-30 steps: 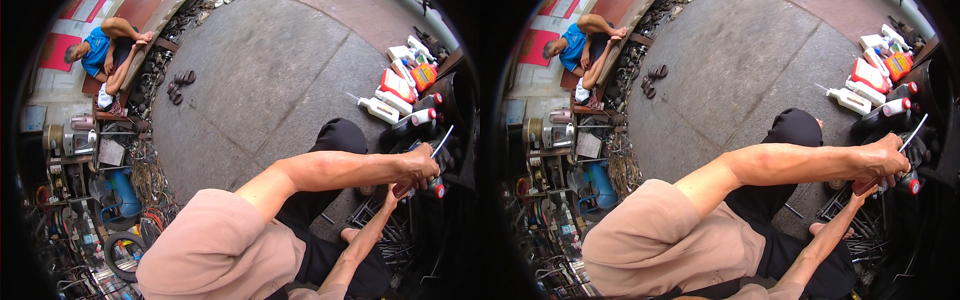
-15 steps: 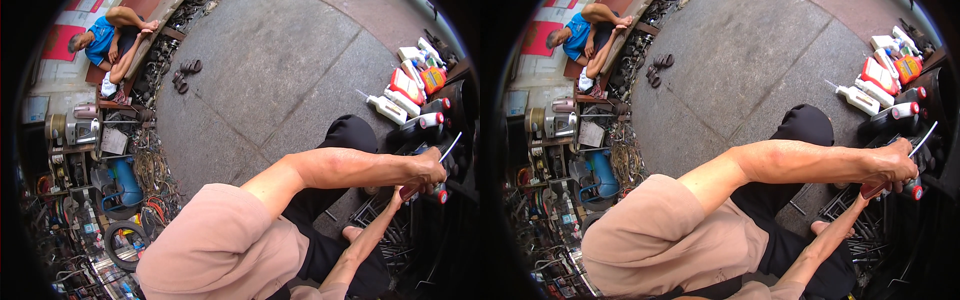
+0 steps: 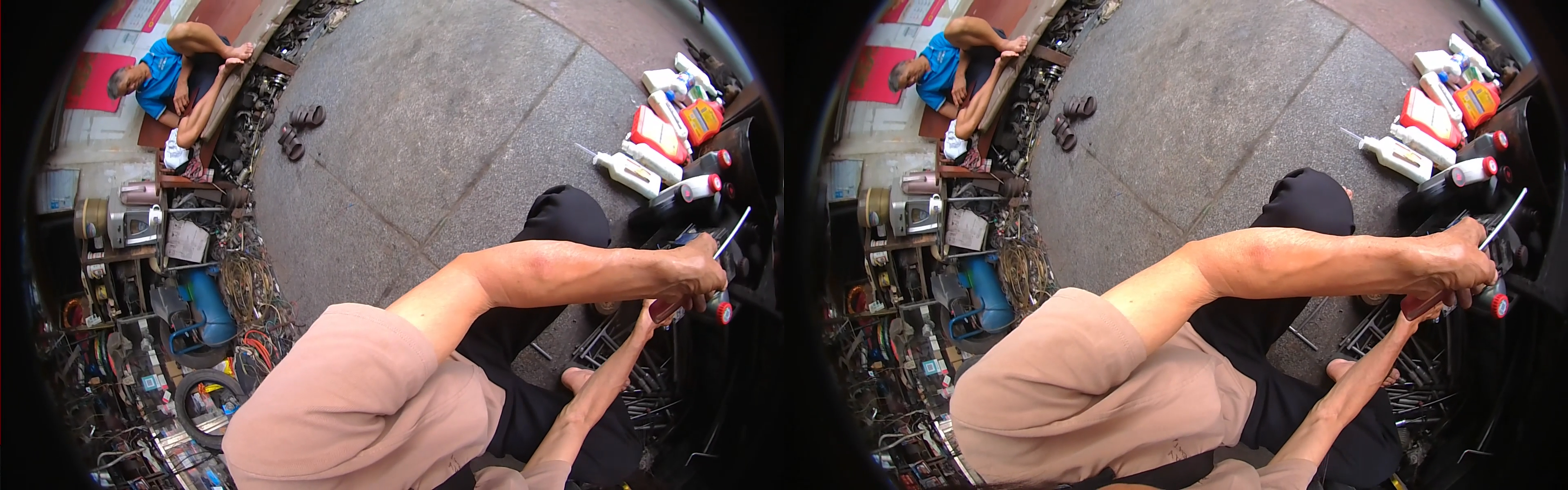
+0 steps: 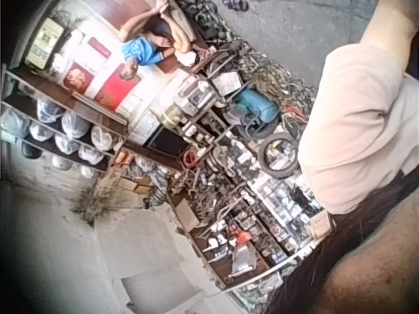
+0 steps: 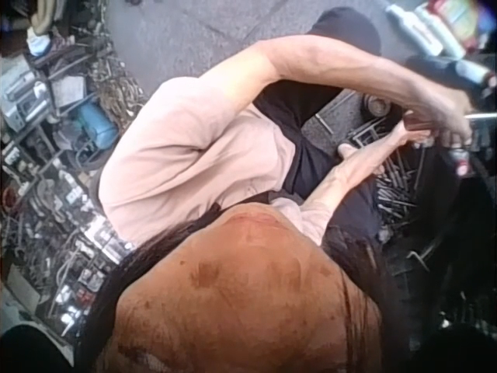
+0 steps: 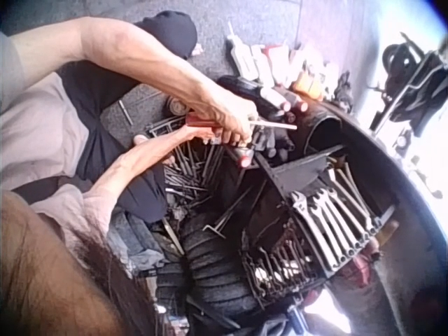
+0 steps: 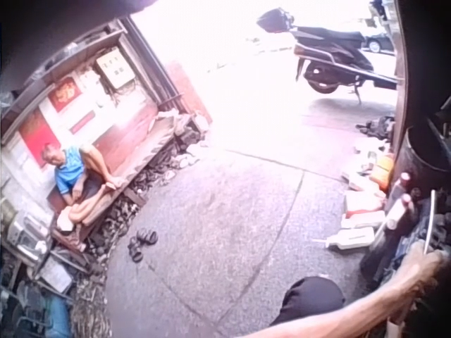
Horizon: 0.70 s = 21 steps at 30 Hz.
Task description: Inspect and clean small mechanical components of a motorcycle using basic tools.
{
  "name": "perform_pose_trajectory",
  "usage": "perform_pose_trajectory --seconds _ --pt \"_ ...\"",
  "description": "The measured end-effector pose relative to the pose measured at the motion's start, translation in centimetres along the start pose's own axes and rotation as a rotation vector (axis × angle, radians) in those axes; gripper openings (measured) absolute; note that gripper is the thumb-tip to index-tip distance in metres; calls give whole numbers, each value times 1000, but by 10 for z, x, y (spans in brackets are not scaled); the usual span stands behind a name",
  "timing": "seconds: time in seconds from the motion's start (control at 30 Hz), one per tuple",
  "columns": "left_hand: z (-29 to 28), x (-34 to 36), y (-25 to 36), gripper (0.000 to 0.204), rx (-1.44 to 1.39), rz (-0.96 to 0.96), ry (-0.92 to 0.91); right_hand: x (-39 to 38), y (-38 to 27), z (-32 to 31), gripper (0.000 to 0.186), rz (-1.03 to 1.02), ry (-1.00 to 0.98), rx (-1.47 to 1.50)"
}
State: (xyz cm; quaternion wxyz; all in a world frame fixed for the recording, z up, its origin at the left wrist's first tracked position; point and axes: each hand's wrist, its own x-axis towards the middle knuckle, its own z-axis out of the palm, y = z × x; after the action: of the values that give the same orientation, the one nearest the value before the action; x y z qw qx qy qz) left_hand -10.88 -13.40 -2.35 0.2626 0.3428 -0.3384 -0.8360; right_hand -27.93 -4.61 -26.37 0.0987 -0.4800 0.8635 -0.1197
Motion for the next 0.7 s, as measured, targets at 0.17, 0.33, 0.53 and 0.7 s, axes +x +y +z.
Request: perform_pose_trajectory --seconds 0.17,0.33,0.53,0.7 --pt "0 -3 1 13 -60 -16 -24 -3 1 1 45 2 -4 -5" --pt "1 -6 3 14 -26 -12 13 -5 1 2 43 4 -8 -8" --pt "-1 -9 4 4 -63 -20 10 -5 -1 2 40 1 -5 -8" --pt "-1 -9 4 5 -33 12 21 -6 -2 3 38 -3 -8 -1"
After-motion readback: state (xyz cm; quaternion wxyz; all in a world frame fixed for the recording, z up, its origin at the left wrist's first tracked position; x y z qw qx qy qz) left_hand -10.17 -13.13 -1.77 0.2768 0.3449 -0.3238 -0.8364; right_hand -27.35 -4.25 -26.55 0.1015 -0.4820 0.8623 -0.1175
